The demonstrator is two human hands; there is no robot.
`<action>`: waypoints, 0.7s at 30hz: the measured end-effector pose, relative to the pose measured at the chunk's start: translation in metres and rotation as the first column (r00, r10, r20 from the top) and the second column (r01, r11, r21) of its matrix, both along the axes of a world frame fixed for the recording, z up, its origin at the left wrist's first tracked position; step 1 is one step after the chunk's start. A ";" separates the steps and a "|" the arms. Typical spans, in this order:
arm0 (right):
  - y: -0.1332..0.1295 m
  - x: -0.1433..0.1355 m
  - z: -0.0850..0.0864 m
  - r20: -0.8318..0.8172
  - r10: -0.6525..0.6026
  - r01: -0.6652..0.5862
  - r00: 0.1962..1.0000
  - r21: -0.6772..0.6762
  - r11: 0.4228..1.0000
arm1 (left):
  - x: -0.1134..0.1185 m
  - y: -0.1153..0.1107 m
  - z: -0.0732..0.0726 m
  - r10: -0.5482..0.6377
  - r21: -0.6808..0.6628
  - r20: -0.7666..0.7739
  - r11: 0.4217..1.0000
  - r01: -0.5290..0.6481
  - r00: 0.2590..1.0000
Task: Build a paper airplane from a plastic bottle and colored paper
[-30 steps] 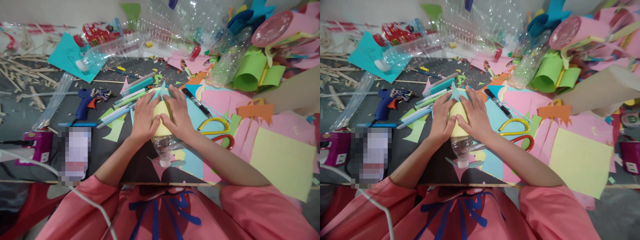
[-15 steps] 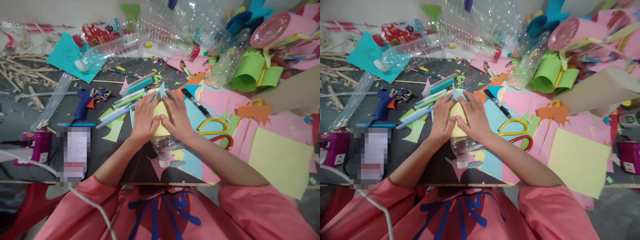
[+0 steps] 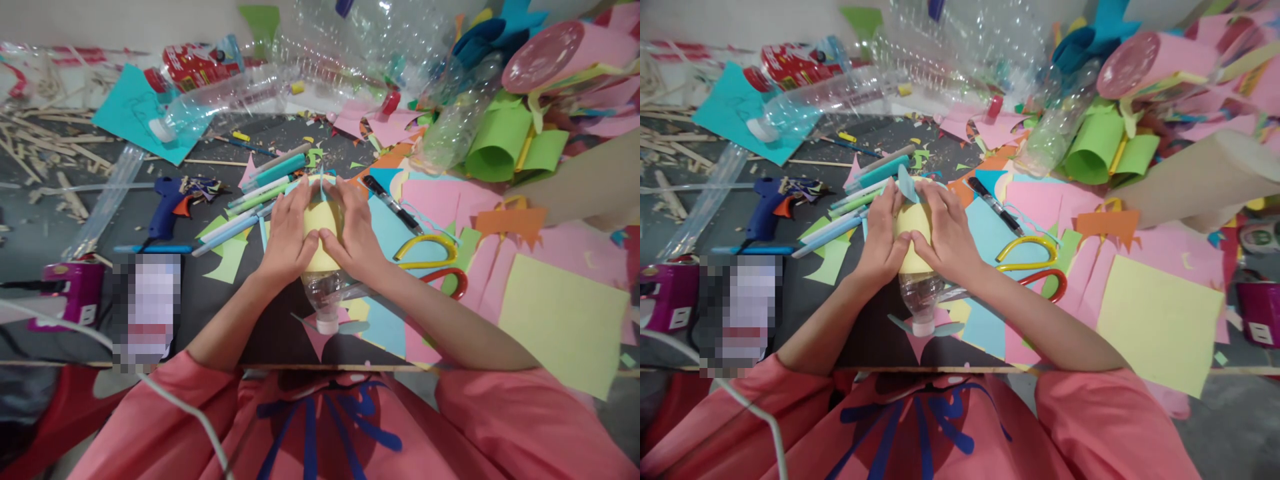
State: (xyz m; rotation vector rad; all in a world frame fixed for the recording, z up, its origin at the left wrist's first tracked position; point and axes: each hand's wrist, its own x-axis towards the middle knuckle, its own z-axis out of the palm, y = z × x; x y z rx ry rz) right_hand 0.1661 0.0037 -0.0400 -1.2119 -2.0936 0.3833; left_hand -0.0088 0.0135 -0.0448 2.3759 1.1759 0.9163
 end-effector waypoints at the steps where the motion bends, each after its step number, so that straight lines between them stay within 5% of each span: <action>1: 0.000 0.000 0.000 0.001 0.004 -0.004 1.000 -0.006 1.000 | 0.001 0.000 0.001 0.003 -0.007 -0.003 1.000 -0.003 1.000; 21: -0.001 0.002 0.000 0.039 -0.061 0.062 0.997 -0.026 0.998 | 0.001 0.000 0.007 -0.022 0.015 -0.039 1.000 0.022 0.999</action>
